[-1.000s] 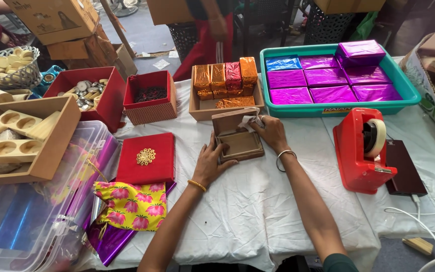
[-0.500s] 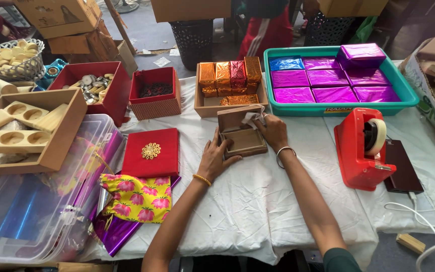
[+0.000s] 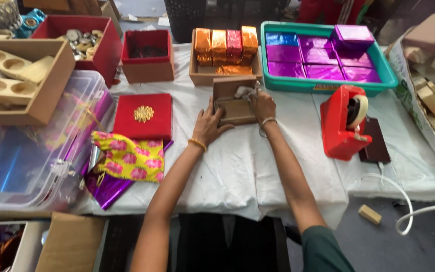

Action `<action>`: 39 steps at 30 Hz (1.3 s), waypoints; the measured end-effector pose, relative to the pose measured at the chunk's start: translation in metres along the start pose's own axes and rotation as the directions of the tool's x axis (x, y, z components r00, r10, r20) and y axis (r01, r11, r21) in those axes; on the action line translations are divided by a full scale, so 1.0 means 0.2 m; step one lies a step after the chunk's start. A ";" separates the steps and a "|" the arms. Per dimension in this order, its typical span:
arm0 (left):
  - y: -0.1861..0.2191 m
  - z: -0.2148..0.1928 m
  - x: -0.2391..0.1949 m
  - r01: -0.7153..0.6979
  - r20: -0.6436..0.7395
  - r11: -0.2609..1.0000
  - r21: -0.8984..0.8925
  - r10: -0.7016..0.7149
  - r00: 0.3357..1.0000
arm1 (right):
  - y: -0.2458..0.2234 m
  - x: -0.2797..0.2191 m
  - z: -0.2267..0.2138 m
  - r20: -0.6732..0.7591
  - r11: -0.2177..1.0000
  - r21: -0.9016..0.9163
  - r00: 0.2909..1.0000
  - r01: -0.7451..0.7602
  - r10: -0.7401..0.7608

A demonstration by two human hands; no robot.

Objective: The person wipes small wooden boxes with a white cloth, opening each box lid and cleaning the inside and outside surfaces one box at a time at a work table. The cleaned boxes are set aside among foil-wrapped gift boxes and other craft items on the table.

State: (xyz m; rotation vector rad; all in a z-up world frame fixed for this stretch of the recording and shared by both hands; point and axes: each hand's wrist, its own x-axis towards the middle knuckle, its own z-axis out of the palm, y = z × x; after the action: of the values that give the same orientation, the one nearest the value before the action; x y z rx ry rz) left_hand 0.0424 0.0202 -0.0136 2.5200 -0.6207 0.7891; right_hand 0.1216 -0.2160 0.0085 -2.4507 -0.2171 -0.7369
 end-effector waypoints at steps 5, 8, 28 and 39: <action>0.04 0.07 -0.02 0.021 -0.002 0.990 0.142 -0.021 1.000 | 0.20 -0.08 0.18 -0.036 0.984 0.056 0.984 -0.170 0.172; 0.08 0.10 -0.06 0.129 0.084 0.968 0.215 -0.150 0.985 | 0.15 -0.18 0.10 -0.101 0.952 0.223 0.967 -0.209 0.236; 0.17 -0.40 -0.59 0.001 0.019 0.993 0.119 -0.003 1.000 | -0.21 -0.43 -0.17 -0.009 0.920 0.138 0.929 0.368 -0.370; 0.18 -0.40 -0.60 -0.011 -0.031 0.996 0.093 0.014 0.999 | -0.24 -0.44 -0.20 -0.058 0.896 0.174 0.913 0.408 -0.404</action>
State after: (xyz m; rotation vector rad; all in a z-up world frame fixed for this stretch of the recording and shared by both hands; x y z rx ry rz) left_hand -0.0980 0.0671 -0.0176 2.5842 -0.6025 0.8795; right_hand 0.0155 -0.1986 0.0095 -2.2415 -0.7743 -0.8712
